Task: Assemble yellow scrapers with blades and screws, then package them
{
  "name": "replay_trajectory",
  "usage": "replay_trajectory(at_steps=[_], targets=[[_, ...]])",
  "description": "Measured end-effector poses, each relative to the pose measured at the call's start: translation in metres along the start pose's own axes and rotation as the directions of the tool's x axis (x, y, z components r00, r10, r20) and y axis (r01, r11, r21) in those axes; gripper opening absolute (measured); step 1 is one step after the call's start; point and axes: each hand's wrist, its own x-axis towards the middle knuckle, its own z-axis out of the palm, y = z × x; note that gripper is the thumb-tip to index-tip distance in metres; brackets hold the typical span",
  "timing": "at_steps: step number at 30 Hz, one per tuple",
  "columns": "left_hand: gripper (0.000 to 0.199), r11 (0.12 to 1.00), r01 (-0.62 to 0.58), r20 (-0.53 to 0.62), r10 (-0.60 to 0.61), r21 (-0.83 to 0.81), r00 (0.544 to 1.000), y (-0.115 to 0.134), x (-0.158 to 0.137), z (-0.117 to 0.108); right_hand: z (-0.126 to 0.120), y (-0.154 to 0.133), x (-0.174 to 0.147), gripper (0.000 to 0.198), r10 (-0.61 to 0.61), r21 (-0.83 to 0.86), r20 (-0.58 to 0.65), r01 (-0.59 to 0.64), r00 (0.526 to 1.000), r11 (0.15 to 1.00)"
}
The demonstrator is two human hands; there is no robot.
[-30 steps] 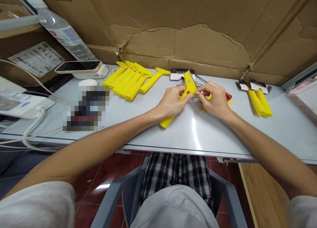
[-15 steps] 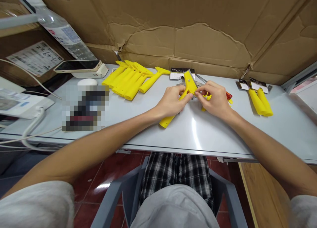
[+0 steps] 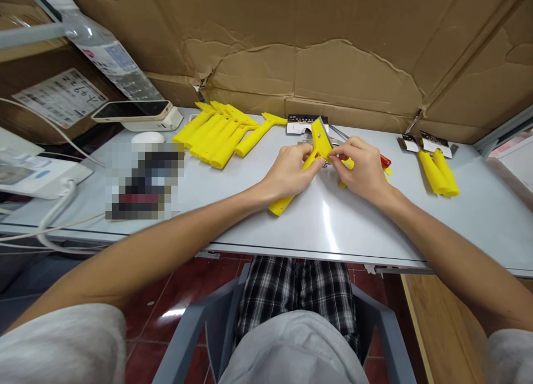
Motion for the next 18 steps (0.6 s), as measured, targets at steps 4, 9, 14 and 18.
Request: replay_trajectory(at_steps=[4, 9, 14, 18], targets=[[0.021, 1.0, -0.003, 0.005, 0.004, -0.025, 1.0, -0.0008, 0.0005, -0.0001, 0.0009, -0.0018, -0.0005, 0.026, 0.011, 0.009, -0.026, -0.011, 1.0, 1.0], [0.021, 0.998, 0.025, 0.024, -0.024, -0.06, 0.999, 0.0007, 0.0003, -0.001, 0.0005, -0.0023, -0.0002, 0.028, 0.034, 0.013, -0.02, -0.034, 0.999, 0.999], [0.02, 0.986, 0.092, 0.076, -0.082, -0.142, 0.994, -0.0009, 0.0016, -0.0005, 0.0003, -0.0034, 0.0001, 0.027, 0.06, 0.023, -0.011, -0.06, 0.998, 0.998], [0.017, 0.955, 0.182, 0.137, -0.153, -0.233, 0.979, -0.0035, 0.0026, 0.0016, 0.0003, -0.0059, 0.0004, 0.027, 0.088, 0.028, 0.013, -0.088, 0.996, 0.996]])
